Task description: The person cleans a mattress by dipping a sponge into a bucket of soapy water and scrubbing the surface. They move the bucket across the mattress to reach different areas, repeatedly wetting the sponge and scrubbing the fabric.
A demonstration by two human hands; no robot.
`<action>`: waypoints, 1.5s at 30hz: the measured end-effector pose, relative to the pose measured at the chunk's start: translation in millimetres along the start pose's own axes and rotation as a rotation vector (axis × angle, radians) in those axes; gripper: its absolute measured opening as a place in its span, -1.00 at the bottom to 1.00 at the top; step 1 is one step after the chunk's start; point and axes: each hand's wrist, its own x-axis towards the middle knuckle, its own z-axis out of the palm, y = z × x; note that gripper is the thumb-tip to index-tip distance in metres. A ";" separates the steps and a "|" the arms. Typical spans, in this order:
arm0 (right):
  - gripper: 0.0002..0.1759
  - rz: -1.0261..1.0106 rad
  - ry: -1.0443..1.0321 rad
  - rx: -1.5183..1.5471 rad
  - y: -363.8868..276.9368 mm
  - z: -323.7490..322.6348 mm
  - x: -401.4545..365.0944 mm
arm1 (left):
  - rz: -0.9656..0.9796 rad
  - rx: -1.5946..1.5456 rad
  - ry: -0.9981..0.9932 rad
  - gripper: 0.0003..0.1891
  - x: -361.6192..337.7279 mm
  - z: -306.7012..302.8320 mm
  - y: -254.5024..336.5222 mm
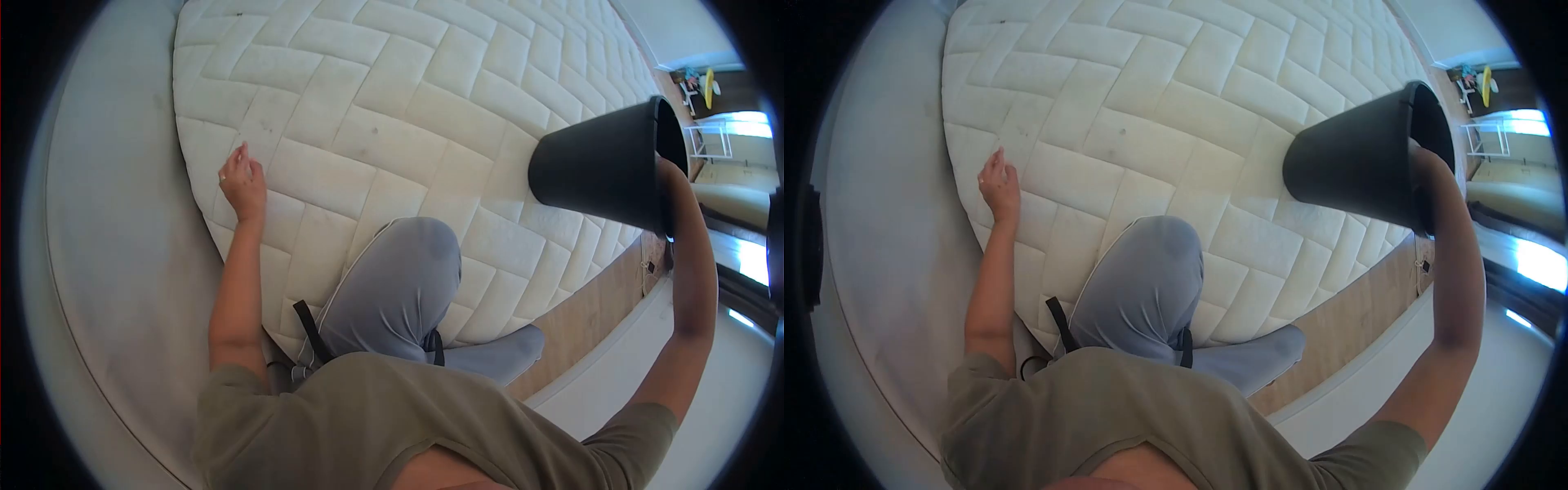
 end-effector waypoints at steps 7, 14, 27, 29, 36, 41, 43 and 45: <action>-0.64 -0.101 0.002 0.283 49.5 10.5 -16.8 | -0.126 -0.118 0.069 -0.40 2.2 20.3 -16.1; -0.65 -0.082 -0.003 0.346 67.3 8.3 -11.3 | -0.137 -0.089 0.027 -0.31 8.2 20.9 -19.5; -0.66 -0.182 0.091 0.234 76.2 0.0 0.7 | -0.109 -0.061 0.038 -0.33 1.1 26.2 -22.6; -0.66 -0.216 0.114 0.190 72.1 1.5 12.1 | -0.066 -0.051 0.075 -0.35 1.8 25.7 -22.5; -0.67 -0.320 0.210 0.133 81.3 13.0 14.2 | 0.315 -0.216 -0.166 -0.32 12.0 7.1 34.5; -0.67 -0.424 0.437 0.077 100.1 24.4 22.6 | 0.479 -0.346 -0.317 -0.21 16.2 37.1 122.3; -0.66 -0.622 0.527 -0.481 121.2 25.7 36.2 | 0.500 -0.281 -0.369 -0.20 18.0 44.9 127.3; -0.62 -0.587 0.621 -0.550 131.0 29.2 41.6 | 0.486 -0.236 -0.437 -0.19 22.2 43.0 128.9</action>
